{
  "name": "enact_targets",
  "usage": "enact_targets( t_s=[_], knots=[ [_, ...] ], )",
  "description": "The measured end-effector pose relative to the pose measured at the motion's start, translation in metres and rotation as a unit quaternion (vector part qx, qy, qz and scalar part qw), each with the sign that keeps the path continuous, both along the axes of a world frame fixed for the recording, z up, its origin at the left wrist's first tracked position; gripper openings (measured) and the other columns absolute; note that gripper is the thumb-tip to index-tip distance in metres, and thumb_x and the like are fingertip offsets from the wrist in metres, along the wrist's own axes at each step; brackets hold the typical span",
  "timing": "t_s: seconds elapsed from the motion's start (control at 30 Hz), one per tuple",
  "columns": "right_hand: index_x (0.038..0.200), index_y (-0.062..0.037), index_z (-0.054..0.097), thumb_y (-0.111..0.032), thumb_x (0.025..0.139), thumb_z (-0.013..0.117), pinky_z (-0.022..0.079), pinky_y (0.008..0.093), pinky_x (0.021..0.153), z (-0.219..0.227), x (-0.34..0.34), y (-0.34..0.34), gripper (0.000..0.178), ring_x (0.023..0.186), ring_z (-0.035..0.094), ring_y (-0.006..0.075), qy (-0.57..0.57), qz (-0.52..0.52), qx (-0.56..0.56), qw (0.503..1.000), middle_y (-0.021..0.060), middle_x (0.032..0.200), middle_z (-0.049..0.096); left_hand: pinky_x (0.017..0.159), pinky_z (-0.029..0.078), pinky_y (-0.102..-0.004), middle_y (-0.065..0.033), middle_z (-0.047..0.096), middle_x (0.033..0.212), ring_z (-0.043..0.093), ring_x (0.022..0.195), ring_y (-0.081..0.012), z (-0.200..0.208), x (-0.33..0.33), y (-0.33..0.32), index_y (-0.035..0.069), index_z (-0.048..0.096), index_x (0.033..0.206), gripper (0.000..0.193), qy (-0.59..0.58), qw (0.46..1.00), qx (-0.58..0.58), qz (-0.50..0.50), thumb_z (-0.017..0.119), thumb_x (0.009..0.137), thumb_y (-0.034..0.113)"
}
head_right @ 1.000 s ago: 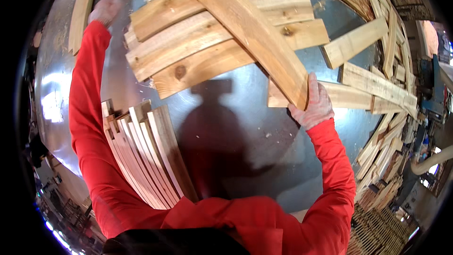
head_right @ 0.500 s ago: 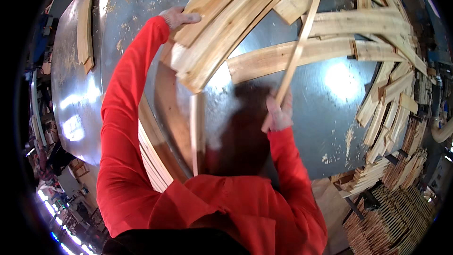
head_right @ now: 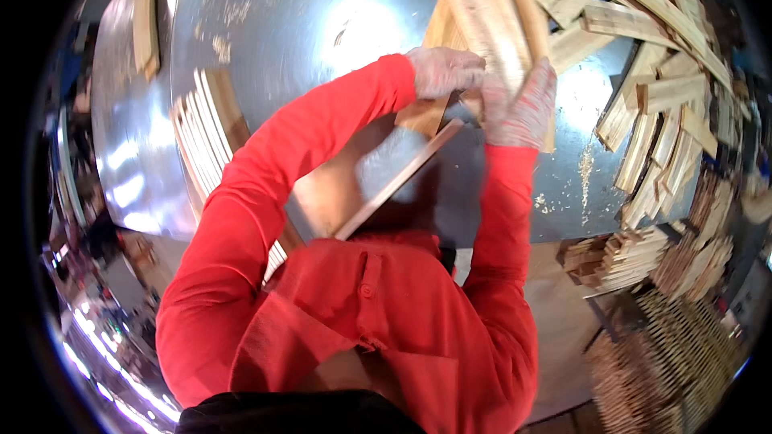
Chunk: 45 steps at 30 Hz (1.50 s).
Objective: The person sorts wooden planks on a metal table, picking them up one by one and stacking them into a neat pile. The person handles the wood by hand, organizing the pieces from a scattered pile into a structured stack.
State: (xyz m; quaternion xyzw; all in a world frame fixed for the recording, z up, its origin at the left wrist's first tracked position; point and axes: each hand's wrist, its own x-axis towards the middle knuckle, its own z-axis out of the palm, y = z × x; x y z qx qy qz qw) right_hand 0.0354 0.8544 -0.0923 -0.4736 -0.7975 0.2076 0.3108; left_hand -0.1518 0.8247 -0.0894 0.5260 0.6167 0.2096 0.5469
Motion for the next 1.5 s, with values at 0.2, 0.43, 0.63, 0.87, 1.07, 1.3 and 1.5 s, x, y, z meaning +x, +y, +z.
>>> enact_targets(
  t_s=[0.2,0.43,0.63,0.87,1.07,1.3,1.5],
  knots=[
    [0.135,0.0083,0.042,-0.051,0.082,0.068,0.039,0.0474,0.103,-0.015,0.03,-0.106,0.083,0.122,0.046,0.047,-0.033,0.106,0.005,0.994,0.0307,0.131,0.048,0.099,0.041,-0.0464,-0.0233,0.049,0.131,0.046,0.123,-0.0402,0.036,0.003,-0.276,0.007,0.038,0.138,0.079,0.333,0.939,0.057,0.061,0.068,0.076,0.045],
    [0.149,0.0031,-0.002,-0.022,0.091,0.062,0.036,0.0352,0.105,-0.046,0.019,-0.191,0.09,0.126,0.046,0.0311,0.243,0.146,-0.471,0.836,0.0249,0.142,0.039,0.088,0.047,-0.0466,-0.0183,0.061,0.113,0.058,0.106,-0.0379,-0.006,0.074,-0.375,0.011,0.05,0.125,0.044,0.115,0.955,-0.23,0.148,0.058,0.086,0.03],
    [0.148,0.0049,-0.004,-0.018,0.085,0.065,0.03,0.0449,0.11,-0.033,0.035,-0.228,0.096,0.133,0.035,0.0374,0.233,0.254,-0.495,0.798,0.0259,0.148,0.025,0.08,0.052,-0.0411,-0.0088,0.066,0.098,0.064,0.094,-0.0313,0.043,0.103,-0.388,0.019,0.058,0.115,0.03,0.127,0.918,-0.2,0.319,0.055,0.086,0.022],
    [0.147,-0.0012,0.023,-0.027,0.083,0.068,0.047,0.0369,0.091,-0.043,-0.166,-0.26,0.083,0.114,0.055,0.0303,0.007,0.346,-0.516,0.783,0.0265,0.129,0.051,0.08,0.049,-0.0476,-0.0132,0.061,0.106,0.061,0.097,-0.0353,0.037,0.061,-0.385,0.011,0.053,0.106,0.02,0.313,0.894,-0.027,0.319,0.052,0.09,0.023],
    [0.136,-0.0009,0.038,-0.051,0.09,0.046,0.042,0.0448,0.1,-0.051,-0.208,-0.339,0.069,0.116,0.052,0.0438,-0.158,0.391,-0.336,0.842,0.0315,0.124,0.052,0.105,0.037,-0.0448,-0.0227,0.043,0.141,0.042,0.131,-0.0394,-0.032,-0.136,-0.579,0.004,0.039,0.14,0.076,0.438,0.599,-0.166,0.649,0.039,0.091,0.062],
    [0.088,-0.0029,0.056,-0.022,0.094,0.035,0.048,0.0476,0.074,-0.092,-0.261,-0.243,0.029,0.085,0.059,0.0442,-0.134,0.516,-0.06,0.844,0.0224,0.087,0.063,0.1,0.04,-0.0428,-0.0247,0.056,0.128,0.051,0.122,-0.0374,0.001,-0.133,-0.503,0.002,0.048,0.133,0.079,0.166,0.727,-0.263,0.612,0.038,0.09,0.067],
    [0.088,-0.004,0.055,-0.034,0.097,0.036,0.046,0.043,0.083,-0.092,-0.331,-0.209,0.036,0.093,0.057,0.0405,-0.064,0.535,-0.027,0.842,0.0176,0.093,0.063,0.098,0.04,-0.0397,-0.0183,0.054,0.126,0.051,0.118,-0.0303,-0.02,-0.2,-0.519,0.008,0.048,0.133,0.077,0.24,0.853,-0.107,0.452,0.058,0.081,0.064]
  ],
)
